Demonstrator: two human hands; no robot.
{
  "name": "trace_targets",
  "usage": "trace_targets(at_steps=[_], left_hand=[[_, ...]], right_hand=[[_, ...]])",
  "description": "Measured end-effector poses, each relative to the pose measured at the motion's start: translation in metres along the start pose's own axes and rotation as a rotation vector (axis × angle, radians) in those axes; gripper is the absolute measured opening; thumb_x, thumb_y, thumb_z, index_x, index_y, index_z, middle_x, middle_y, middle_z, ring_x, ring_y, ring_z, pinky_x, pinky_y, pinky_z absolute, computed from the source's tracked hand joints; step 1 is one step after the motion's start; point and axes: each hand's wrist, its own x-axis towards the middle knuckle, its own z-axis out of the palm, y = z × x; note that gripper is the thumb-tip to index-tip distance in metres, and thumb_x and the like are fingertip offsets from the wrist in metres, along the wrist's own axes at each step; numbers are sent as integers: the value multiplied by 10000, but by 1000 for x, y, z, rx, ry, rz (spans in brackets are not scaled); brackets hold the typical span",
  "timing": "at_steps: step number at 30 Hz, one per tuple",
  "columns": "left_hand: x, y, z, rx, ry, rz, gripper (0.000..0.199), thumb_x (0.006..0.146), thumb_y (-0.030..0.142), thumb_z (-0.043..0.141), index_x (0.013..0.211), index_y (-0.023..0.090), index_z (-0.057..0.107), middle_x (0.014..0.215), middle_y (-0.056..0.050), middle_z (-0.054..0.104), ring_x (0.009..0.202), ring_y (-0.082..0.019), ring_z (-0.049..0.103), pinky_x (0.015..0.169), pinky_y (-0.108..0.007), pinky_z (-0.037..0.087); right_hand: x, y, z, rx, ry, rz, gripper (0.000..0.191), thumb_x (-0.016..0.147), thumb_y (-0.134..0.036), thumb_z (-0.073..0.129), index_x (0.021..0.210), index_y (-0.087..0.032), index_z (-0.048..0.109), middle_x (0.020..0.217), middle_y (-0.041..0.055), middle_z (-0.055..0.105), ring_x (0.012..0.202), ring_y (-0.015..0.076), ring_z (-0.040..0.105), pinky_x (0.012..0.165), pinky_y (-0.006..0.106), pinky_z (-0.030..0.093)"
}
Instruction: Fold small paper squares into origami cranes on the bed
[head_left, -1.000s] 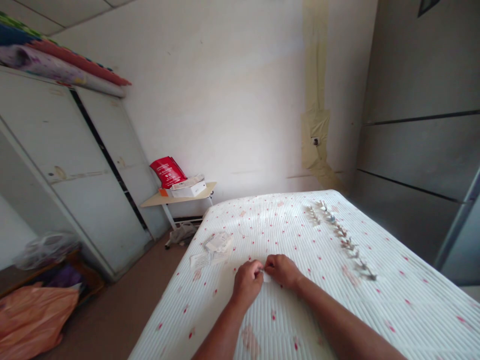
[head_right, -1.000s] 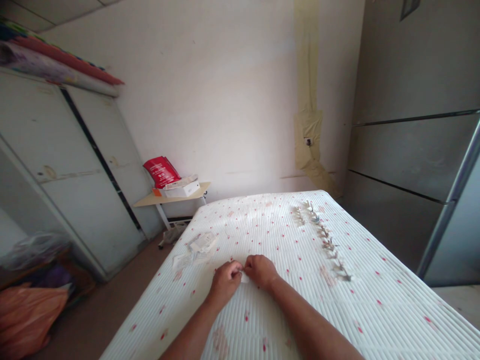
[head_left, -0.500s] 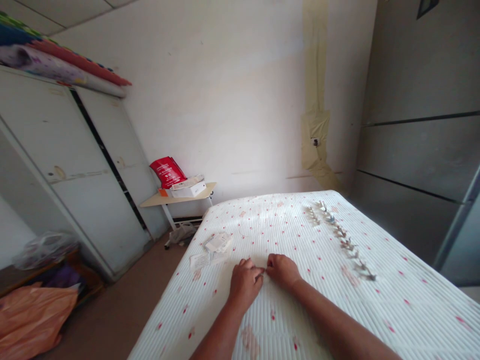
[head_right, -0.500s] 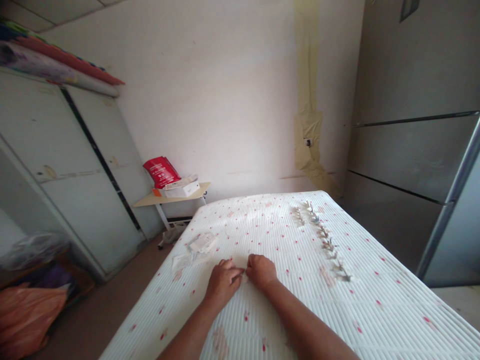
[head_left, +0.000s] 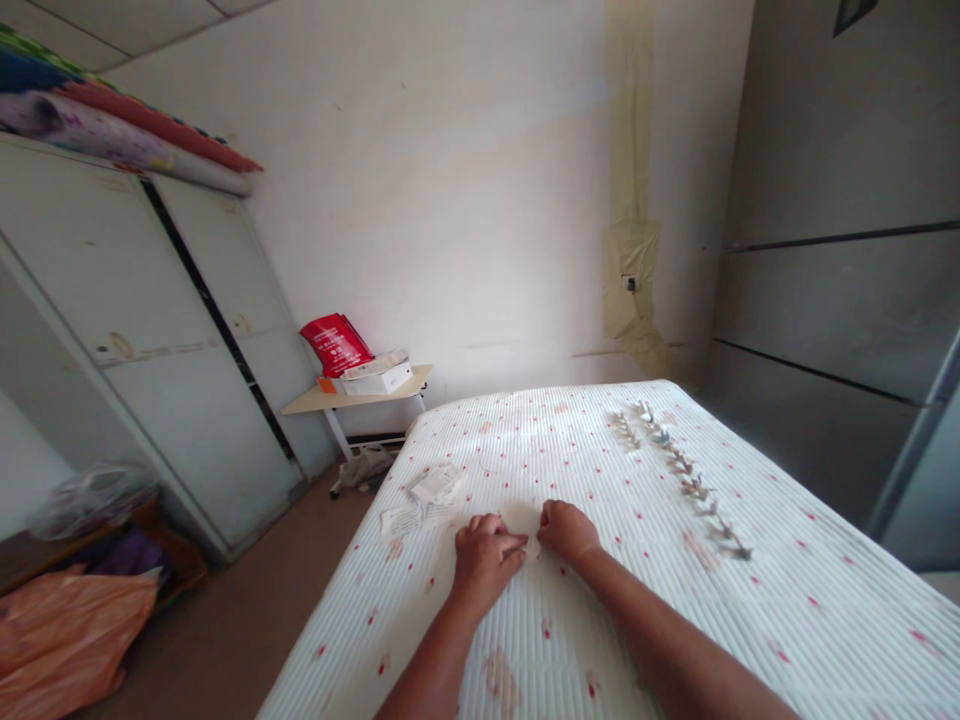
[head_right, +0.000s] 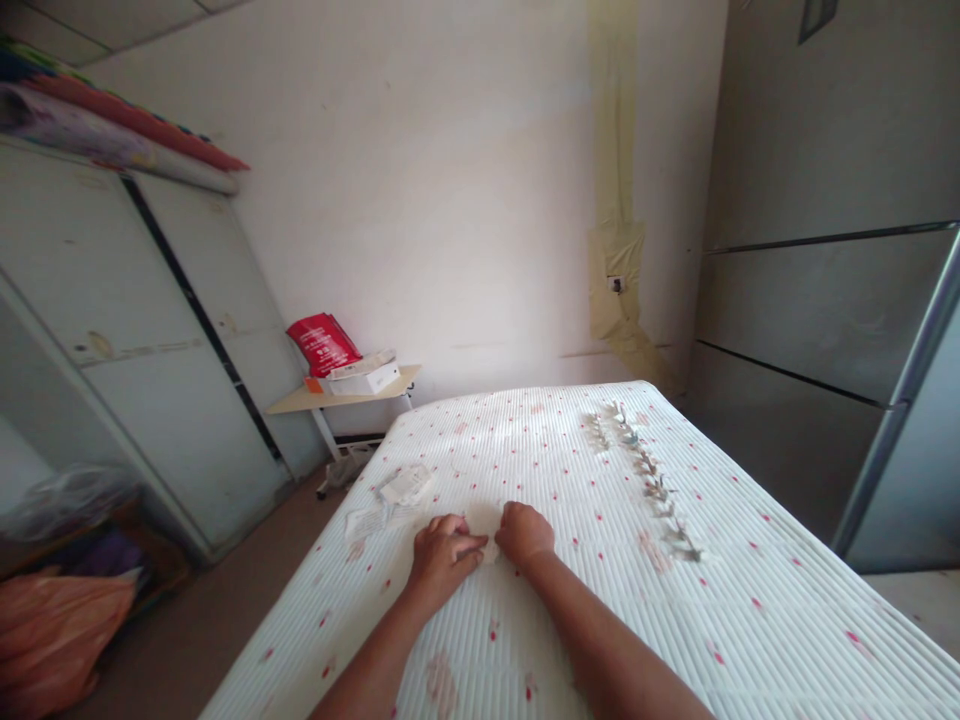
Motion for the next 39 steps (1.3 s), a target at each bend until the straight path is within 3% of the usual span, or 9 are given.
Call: trace_targets(at_steps=[3,9,13,23,32,39], left_hand=[[1,-2,2,-26,1,-43,204,704,329,596,883,356,692,1025,-23,576,1029,-205,434,902,-348,277],[3,-5,6,-27,-5,-95,216,688,311,607,880,364,689,1189,-9,533,1130,-239,408,971,-416,224],[3,-6,6,-32,-13,-109,211,687,332,611,880,333,695,1213,-23,527,1149,-255,402,990,-435,211],[4,-4,5,31,-53,-134,230,711,318,570,905,374,681,1233,21,508,1167,-222,395,1005,-397,225],[-1,-3,3,27,-12,-55,248,737,264,548,919,374,675,1218,13,516,1164,-215,384,999,-398,238],[-2,-4,5,10,48,35,216,715,291,609,906,356,686,1174,-10,539,1143,-236,388,974,-407,272]], right_hand=[[-8,0,0,-8,30,-50,218,691,-157,492,824,-216,654,832,65,671,753,182,609,576,243,351],[-26,10,-1,-10,39,-409,212,756,-207,480,812,-237,682,904,19,624,728,116,583,596,200,342],[-29,15,0,-55,8,-538,207,788,-220,478,814,-244,682,900,13,610,740,113,579,581,193,331],[-38,12,-10,-87,-22,-564,201,766,-150,461,737,-192,655,824,18,607,739,117,575,616,196,354],[-34,20,-5,-59,8,-588,193,748,-207,520,908,-219,627,901,15,595,745,121,576,617,198,361],[-27,25,0,-161,98,-650,206,826,-223,452,781,-208,653,887,24,585,690,100,569,559,186,345]])
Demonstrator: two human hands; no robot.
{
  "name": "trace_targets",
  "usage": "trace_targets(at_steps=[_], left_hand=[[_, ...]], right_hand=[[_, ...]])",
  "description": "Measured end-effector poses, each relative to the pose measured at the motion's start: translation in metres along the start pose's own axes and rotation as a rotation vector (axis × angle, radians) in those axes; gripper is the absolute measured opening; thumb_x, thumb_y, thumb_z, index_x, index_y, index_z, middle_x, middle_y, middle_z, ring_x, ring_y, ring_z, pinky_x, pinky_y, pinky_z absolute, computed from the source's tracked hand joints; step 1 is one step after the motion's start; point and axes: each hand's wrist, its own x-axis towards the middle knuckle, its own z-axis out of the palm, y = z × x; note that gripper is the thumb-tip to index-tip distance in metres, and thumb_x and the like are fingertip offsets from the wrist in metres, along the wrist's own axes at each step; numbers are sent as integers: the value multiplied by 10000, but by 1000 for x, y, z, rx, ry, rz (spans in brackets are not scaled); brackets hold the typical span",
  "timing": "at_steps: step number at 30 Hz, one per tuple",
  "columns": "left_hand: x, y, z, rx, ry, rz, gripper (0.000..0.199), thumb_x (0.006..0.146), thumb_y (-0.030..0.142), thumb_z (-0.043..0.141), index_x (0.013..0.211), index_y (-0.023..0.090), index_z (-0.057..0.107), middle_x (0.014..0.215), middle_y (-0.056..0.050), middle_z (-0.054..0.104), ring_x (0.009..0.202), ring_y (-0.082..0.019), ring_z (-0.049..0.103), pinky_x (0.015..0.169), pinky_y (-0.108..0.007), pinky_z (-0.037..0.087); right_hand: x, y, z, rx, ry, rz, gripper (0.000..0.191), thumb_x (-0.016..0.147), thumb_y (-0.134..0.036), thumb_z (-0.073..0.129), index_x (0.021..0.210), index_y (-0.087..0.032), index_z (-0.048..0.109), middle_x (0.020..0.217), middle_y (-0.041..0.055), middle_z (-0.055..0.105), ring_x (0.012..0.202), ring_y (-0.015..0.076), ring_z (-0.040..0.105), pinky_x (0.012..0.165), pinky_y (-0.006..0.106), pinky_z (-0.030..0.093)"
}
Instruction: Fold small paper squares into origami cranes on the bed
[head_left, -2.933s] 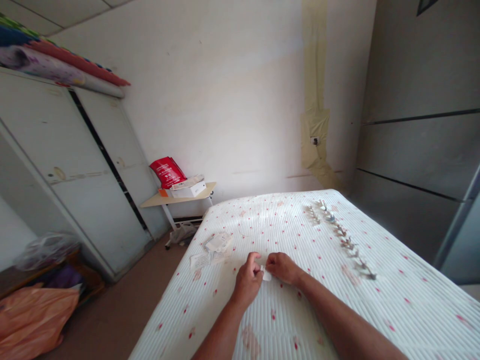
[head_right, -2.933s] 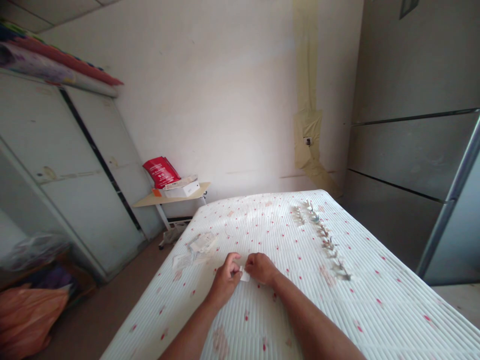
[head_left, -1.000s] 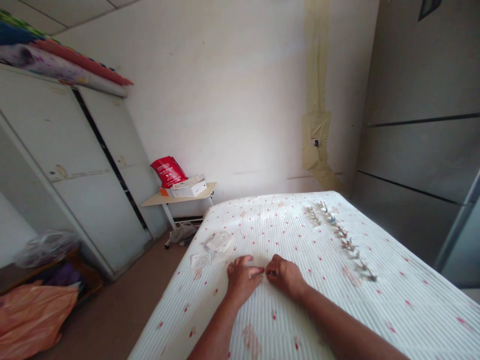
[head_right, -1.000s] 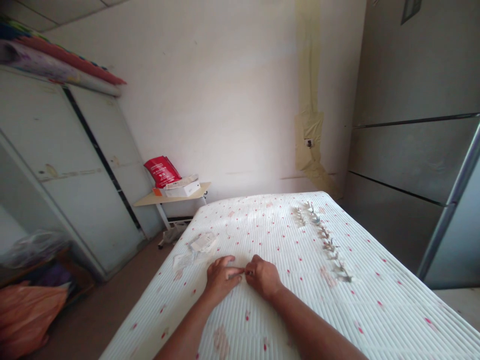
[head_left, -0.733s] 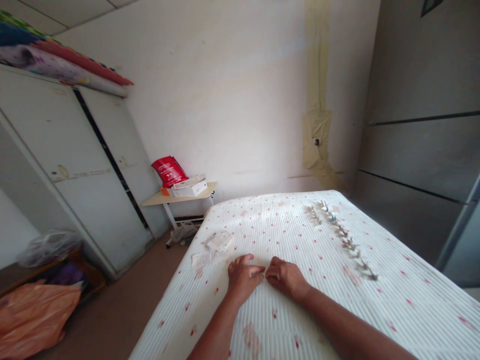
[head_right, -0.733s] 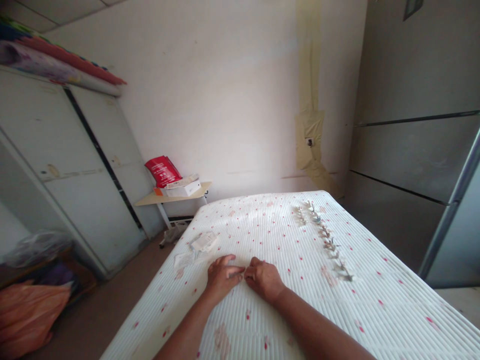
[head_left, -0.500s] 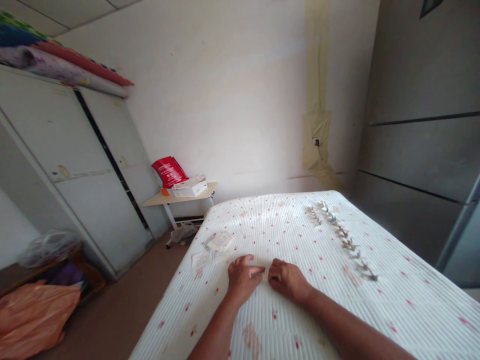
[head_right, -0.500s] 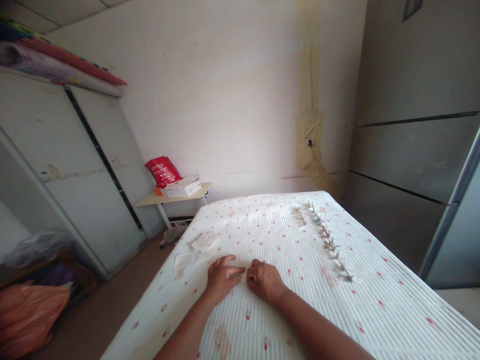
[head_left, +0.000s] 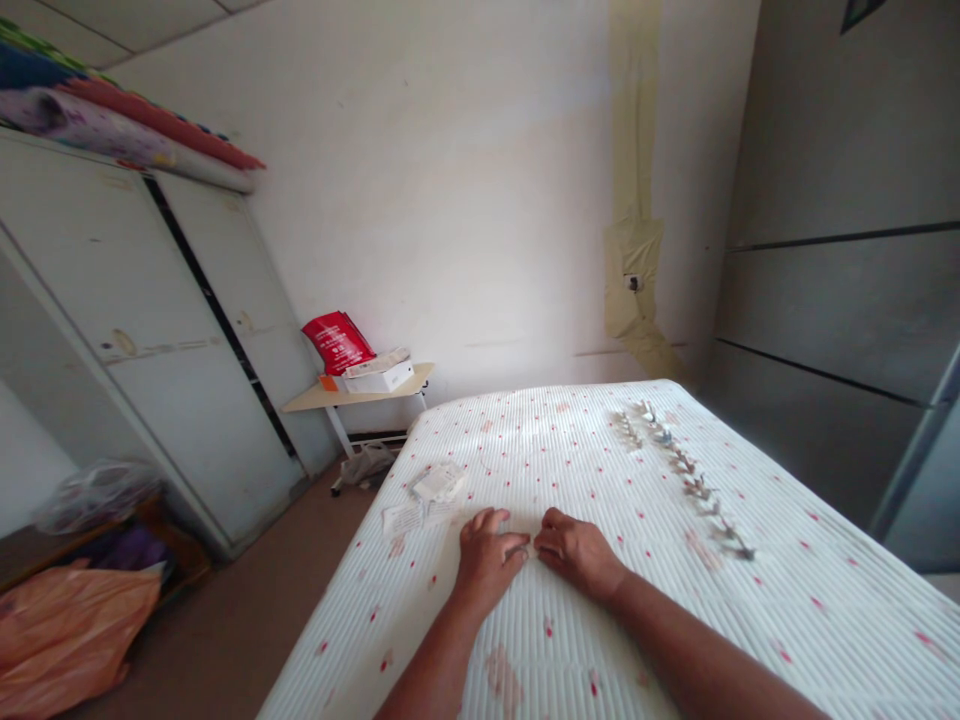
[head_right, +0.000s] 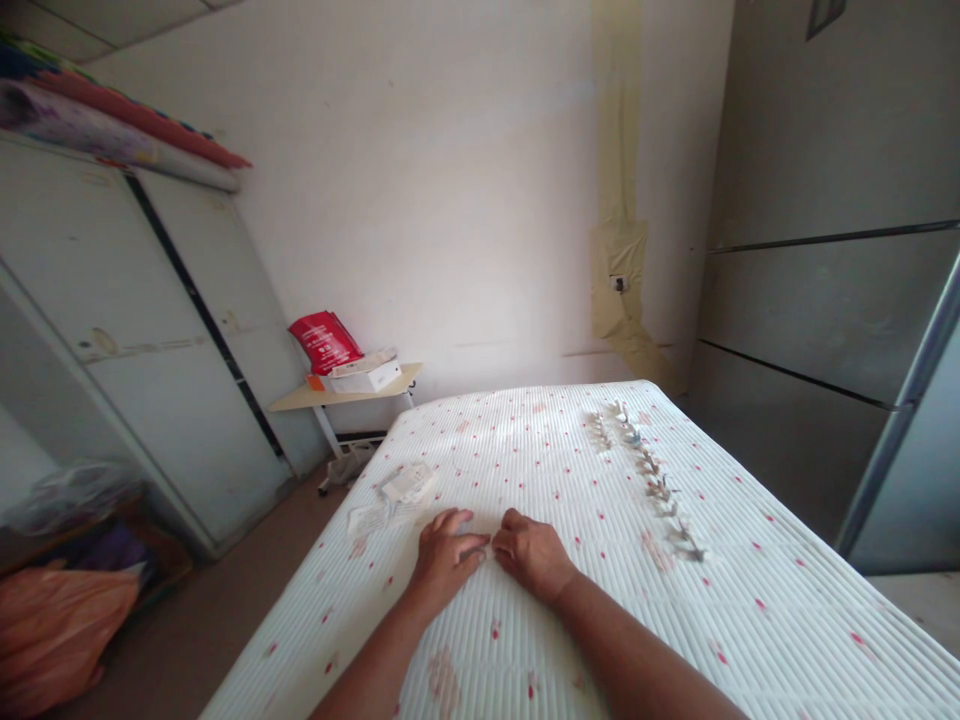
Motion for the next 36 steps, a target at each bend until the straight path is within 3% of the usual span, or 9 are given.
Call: trace_targets(at_steps=[18,36], left_hand=[[3,-9,9,-78,59,18,254,678,168,592,847,321,702,1073,-5,584,1062,-199,452,930,-363,346],[4,-3,6,-67,14,-18,246,681,191,583,860,319,695,1100,0,577,1086,-197,436,951,-368,321]], right_hand=[[1,16,1,324,17,37,204,738,-132,500,845,-199,660,906,24,588,769,110,578,693,193,408],[2,13,-1,321,-1,18,224,826,-239,455,836,-216,678,894,24,593,763,114,585,699,208,419]])
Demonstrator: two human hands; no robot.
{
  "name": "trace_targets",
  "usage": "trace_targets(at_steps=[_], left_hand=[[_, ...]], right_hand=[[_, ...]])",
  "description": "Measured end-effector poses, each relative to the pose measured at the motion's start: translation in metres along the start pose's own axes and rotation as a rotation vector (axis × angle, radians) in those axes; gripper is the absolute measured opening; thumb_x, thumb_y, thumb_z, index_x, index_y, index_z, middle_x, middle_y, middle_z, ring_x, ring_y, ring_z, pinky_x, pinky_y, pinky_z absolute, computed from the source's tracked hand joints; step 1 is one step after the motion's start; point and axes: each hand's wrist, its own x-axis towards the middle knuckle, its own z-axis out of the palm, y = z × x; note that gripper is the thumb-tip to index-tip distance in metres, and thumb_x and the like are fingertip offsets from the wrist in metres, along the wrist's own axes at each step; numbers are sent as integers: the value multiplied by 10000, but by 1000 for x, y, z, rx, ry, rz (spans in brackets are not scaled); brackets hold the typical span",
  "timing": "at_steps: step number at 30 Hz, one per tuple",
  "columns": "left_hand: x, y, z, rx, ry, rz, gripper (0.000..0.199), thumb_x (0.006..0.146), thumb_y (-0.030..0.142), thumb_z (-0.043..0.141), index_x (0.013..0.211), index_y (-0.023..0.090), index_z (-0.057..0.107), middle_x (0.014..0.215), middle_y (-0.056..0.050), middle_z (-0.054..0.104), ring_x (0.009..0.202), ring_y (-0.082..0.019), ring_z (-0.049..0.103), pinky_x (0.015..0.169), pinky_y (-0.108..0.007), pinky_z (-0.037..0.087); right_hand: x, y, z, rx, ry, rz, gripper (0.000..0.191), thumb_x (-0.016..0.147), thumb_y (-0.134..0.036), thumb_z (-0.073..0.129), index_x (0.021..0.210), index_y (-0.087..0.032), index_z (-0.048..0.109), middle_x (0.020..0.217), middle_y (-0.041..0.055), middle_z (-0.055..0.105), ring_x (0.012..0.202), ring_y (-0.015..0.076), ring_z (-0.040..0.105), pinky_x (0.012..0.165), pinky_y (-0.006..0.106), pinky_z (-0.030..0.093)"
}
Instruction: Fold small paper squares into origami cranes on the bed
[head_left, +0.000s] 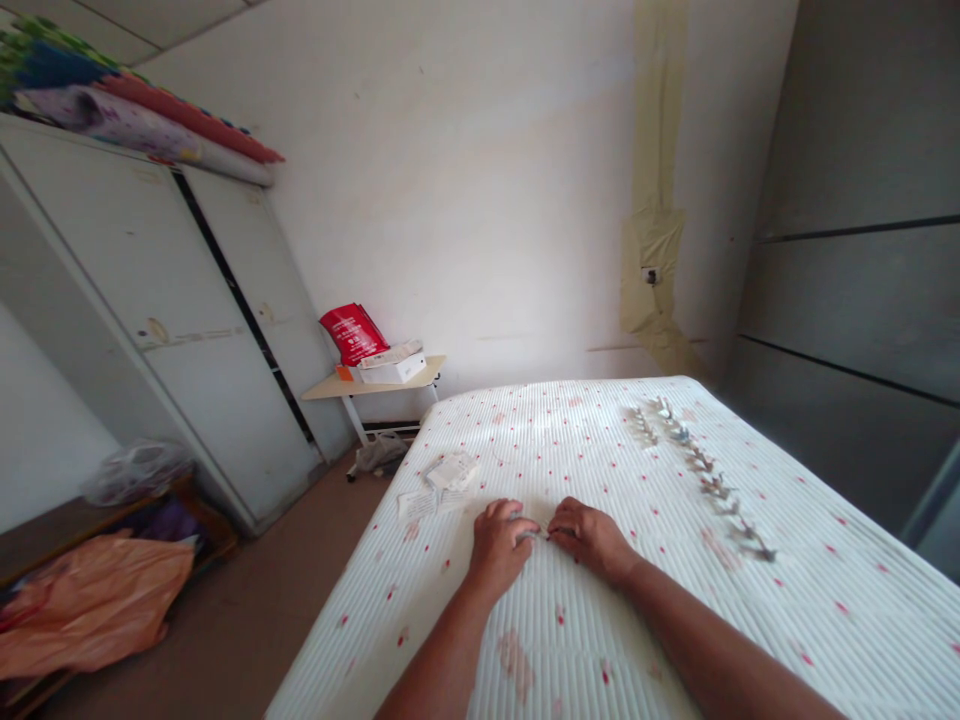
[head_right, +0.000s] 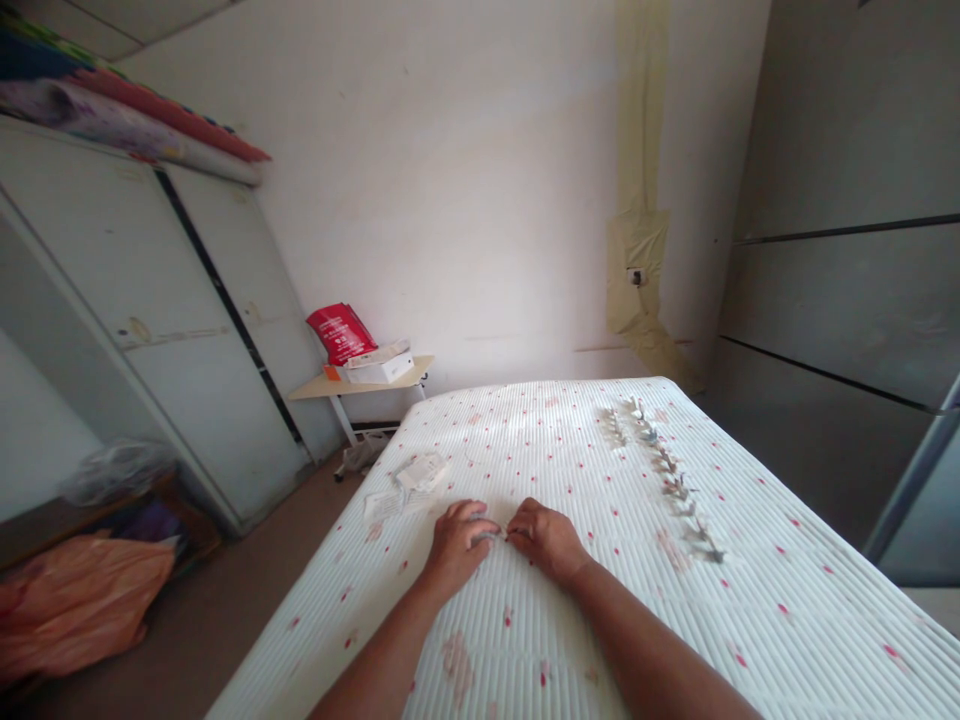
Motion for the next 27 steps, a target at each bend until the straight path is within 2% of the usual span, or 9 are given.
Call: trace_targets(at_steps=[11,21,27], left_hand=[[0,1,-1,1,2,12,249,683,189,575,866,308,696,1098,-8,578,1083,-195,439,947,-362,320],[0,0,1,12,7,3,244,686,180,579,852,315,696,1097,2,576,1081,-187,435,952,-358,319],[0,0,0,2,-14,1,239,683,200,588,853,326,699,1112,0,573,1091,-197,429,947,-369,326]], right_hand=[[2,2,0,57,25,21,216,802,-195,464,824,-202,679,878,30,607,778,119,586,708,211,421],[1,-14,-3,-107,26,28,217,830,-233,445,836,-210,661,898,23,593,753,110,583,656,202,386],[4,-14,-1,-77,29,93,225,827,-216,436,791,-191,657,862,27,588,742,105,572,650,196,382]])
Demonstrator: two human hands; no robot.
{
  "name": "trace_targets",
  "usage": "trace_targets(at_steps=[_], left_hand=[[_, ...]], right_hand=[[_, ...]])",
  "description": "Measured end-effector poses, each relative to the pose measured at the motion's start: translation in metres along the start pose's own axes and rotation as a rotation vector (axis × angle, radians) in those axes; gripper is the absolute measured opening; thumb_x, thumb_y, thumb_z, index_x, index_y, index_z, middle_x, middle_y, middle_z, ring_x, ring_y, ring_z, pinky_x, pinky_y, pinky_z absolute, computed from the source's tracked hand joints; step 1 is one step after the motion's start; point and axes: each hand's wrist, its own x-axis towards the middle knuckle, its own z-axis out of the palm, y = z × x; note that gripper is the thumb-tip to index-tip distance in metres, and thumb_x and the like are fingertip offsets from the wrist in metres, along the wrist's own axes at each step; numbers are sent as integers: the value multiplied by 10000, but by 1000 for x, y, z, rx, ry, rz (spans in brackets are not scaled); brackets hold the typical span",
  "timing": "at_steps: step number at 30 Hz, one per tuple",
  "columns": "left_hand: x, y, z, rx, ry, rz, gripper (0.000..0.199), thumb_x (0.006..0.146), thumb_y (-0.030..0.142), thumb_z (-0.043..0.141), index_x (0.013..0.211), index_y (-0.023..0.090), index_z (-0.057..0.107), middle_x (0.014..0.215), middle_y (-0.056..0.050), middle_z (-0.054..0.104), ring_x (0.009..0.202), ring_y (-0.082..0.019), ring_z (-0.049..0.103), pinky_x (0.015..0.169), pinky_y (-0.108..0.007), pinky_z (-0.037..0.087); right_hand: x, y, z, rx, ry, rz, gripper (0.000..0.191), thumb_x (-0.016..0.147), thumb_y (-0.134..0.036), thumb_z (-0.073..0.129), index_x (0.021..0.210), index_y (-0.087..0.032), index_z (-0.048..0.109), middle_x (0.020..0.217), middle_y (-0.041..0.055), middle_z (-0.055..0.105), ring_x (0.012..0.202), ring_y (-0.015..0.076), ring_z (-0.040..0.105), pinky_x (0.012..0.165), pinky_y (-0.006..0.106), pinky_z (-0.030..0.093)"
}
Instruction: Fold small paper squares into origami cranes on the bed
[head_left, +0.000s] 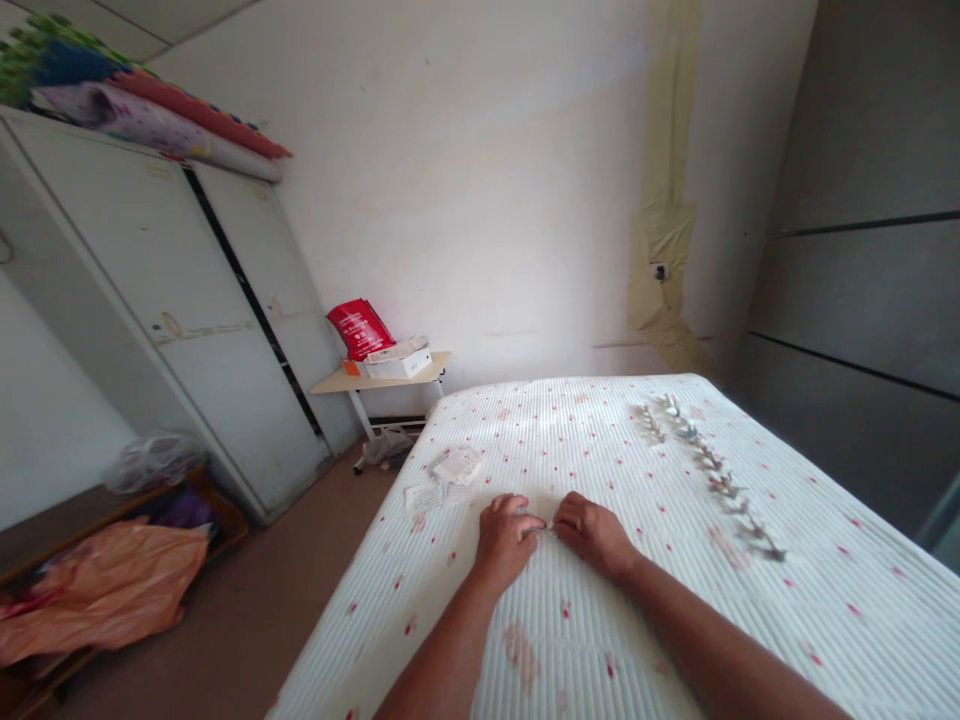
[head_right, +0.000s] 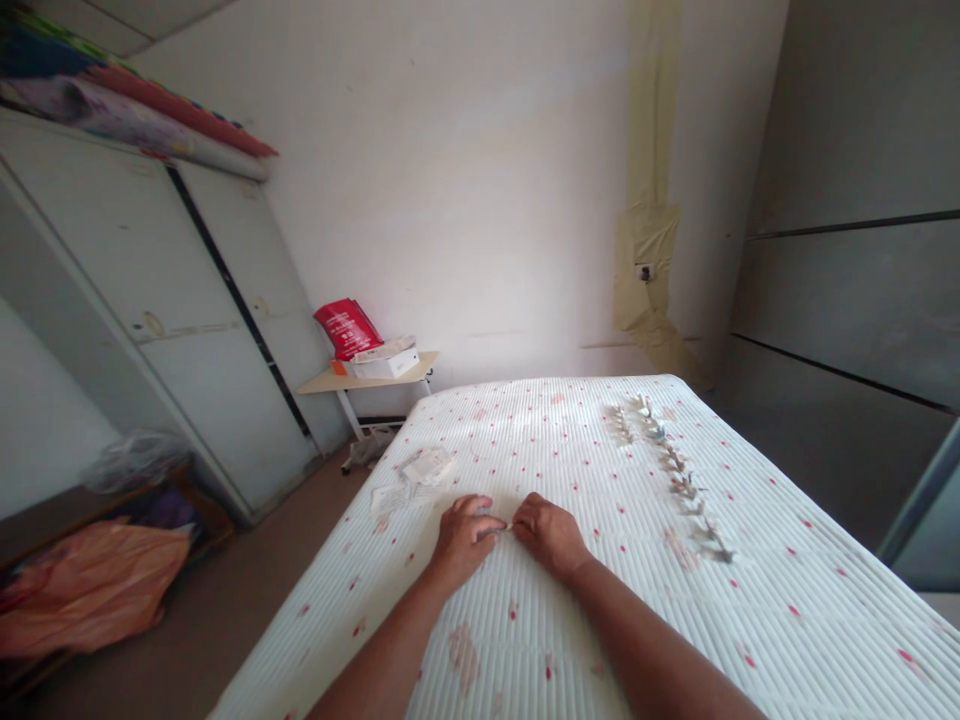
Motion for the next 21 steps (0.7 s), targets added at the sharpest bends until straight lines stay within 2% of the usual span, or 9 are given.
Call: trace_targets(at_steps=[7,13,18,21], left_hand=[[0,-1,0,-32,56,11,249,677,161,579,829,314,704,1061,1,598,1048,-178,464,939,-351,341],[1,-2,2,-38,79,-16,230,671,145,571,782,293,709,1018,1,618,1022,-173,481,922,-343,366],[1,-4,2,-20,160,-84,233,676,127,553,778,269,706,975,-4,629,993,-167,494,907,-329,378],[1,-4,2,-19,118,-34,264,669,114,549,777,294,709,996,8,625,1007,-174,485,910,-340,371]], right_hand=[[5,13,7,83,8,15,196,794,-210,473,765,-194,666,827,23,592,718,107,573,636,197,389],[-1,12,1,120,-54,-53,211,768,-181,479,797,-224,684,893,15,598,731,106,579,659,202,412],[-2,12,-1,115,-47,-63,214,766,-185,473,776,-218,684,883,17,601,725,111,579,653,206,415],[-1,12,-1,139,-29,-72,213,779,-197,467,776,-205,680,857,27,610,746,122,581,662,211,416]])
